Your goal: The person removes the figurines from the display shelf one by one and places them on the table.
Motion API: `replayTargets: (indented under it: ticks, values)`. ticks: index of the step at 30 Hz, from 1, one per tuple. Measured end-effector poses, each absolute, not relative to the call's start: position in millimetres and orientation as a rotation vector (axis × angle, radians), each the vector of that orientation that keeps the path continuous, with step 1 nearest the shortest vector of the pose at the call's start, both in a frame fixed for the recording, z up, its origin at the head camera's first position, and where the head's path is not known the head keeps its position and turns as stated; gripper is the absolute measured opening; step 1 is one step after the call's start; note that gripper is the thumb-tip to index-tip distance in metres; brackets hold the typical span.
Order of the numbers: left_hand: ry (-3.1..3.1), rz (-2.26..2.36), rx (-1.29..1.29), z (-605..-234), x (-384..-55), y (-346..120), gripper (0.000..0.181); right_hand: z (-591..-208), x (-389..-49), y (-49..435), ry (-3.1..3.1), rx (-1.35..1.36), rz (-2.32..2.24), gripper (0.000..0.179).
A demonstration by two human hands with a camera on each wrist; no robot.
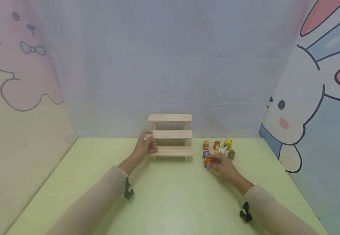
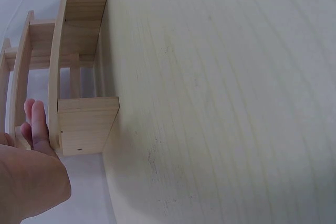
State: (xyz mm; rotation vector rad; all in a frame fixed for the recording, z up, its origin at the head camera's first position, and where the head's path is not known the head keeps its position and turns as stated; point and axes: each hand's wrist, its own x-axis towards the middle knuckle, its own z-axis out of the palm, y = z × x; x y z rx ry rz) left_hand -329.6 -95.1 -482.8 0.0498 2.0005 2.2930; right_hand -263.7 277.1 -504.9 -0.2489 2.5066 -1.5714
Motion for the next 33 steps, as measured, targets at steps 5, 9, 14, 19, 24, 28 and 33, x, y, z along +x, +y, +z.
replayTargets:
  ticks: [5, 9, 14, 19, 24, 28, 33]
  values:
    - [2.004, 2.288, 0.043, -483.5, -330.4, -95.3, 0.028, -504.5, -262.9, 275.7, 2.514, -0.233, -1.57, 0.044]
    - [2.004, 2.285, 0.043, -483.2, -330.4, -95.3, 0.028, -503.2, -261.8, 275.1, 2.51, -0.232, -1.576, 0.045]
    - [2.001, 2.287, 0.061, -482.2, -330.0, -95.1, 0.029, -503.1, -261.4, 274.6, 2.521, -0.219, -1.561, 0.045]
    - [2.005, 2.29, 0.056, -482.8, -330.2, -94.8, 0.026, -502.5, -261.4, 274.4, 2.522, -0.22, -1.555, 0.047]
    - [2.024, 2.28, 0.05, -482.2, -329.8, -94.6, 0.027, -501.3, -261.1, 274.6, 2.509, -0.224, -1.57, 0.047]
    - [2.03, 2.274, 0.048, -481.5, -329.2, -94.5, 0.028, -500.0, -260.0, 274.4, 2.5, -0.215, -1.58, 0.047]
    - [2.021, 2.281, 0.049, -482.9, -330.0, -94.9, 0.028, -497.7, -258.1, 276.5, 2.506, -0.226, -1.584, 0.047]
